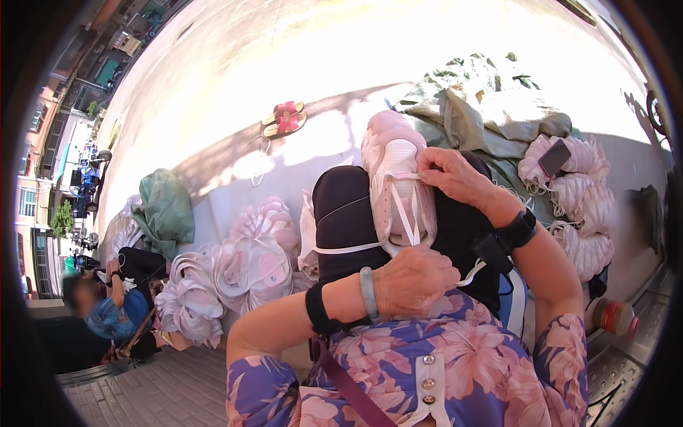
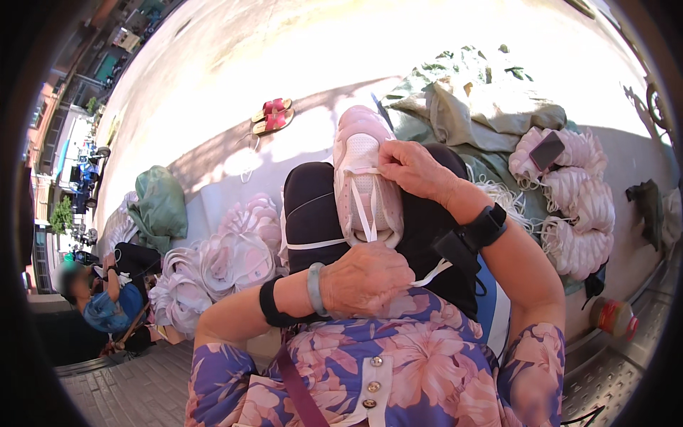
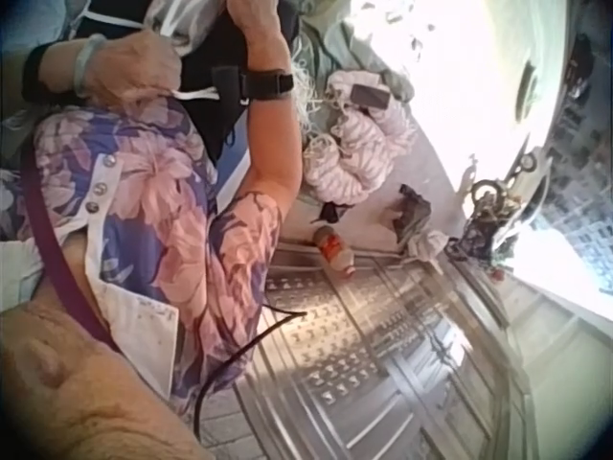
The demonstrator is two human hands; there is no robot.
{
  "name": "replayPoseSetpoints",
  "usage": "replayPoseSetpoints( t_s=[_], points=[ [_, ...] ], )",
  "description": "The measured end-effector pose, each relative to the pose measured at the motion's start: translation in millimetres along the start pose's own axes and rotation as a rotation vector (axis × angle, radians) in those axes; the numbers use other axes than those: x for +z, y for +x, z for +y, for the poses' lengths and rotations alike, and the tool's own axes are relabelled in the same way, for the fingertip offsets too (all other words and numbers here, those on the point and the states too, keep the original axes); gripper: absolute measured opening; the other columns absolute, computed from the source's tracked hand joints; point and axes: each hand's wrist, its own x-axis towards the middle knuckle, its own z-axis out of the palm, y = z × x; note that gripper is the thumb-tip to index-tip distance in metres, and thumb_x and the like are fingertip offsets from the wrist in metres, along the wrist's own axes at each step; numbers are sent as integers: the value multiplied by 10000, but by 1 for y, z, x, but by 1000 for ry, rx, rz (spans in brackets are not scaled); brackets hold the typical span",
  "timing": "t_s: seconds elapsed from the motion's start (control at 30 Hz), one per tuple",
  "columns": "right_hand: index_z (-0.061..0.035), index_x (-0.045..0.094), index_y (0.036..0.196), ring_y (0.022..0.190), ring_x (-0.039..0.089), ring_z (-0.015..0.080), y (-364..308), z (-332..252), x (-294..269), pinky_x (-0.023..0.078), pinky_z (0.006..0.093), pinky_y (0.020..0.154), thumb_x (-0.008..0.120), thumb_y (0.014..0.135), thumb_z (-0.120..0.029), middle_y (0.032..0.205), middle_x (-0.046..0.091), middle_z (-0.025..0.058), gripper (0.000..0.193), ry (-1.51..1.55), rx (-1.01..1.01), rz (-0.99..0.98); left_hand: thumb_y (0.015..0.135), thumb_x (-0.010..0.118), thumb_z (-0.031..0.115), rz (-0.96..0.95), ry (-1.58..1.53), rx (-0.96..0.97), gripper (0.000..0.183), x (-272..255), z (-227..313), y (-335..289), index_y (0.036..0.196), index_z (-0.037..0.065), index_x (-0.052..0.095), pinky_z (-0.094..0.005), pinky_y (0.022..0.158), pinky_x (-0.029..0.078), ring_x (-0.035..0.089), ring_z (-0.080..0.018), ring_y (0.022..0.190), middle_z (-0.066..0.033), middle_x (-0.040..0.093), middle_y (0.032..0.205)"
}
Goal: The recorder is lacing a white and pink shoe and pulling the laces through the eyelets.
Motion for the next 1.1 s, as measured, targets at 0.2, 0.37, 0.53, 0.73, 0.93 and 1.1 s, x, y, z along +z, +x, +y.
replayPoseSetpoints(
  t_s=[0.2,0.37,0.53,0.73,0.93,1.1],
  points=[
    [-13,547,746,622,493,165,6,3,-12,414,326,588,570,782,-148,656,541,63,141,-69,60,-77,765,591,98,-3,-26,-20,85,0,-1,0,823,46,556,-397,612,414,528,-308,667,-104,513,712],
    [-35,540,742,655,519,71,7,4,-12,424,243,615,579,899,-260,677,536,-10,277,186,107,-146,721,593,95,29,-42,-43,96,0,2,0,807,59,568,-404,610,426,546,-307,683,-108,527,703],
    [-16,606,645,632,609,143,35,-30,-3,471,304,597,638,818,-449,611,591,69,467,-125,399,-20,753,589,102,56,-32,-52,96,0,2,1,834,51,582,-407,598,430,558,-314,679,-116,550,711],
    [-19,679,647,691,650,268,60,-9,3,498,380,669,687,683,-572,669,651,132,555,-452,420,77,822,572,108,23,-13,-146,56,-2,-10,7,827,53,578,-400,601,424,536,-329,661,-121,535,697],
    [-21,685,664,705,647,258,65,-7,3,485,377,658,719,651,-544,692,656,131,524,-446,471,38,852,550,98,108,-119,-175,71,-7,-7,9,827,40,582,-393,574,430,552,-348,651,-140,537,685],
    [-23,688,664,689,643,241,64,-3,5,477,365,642,729,638,-538,691,653,129,517,-418,481,34,818,571,105,-29,-145,-77,70,-16,14,11,856,47,582,-384,563,433,560,-336,648,-117,555,699]
  ],
)
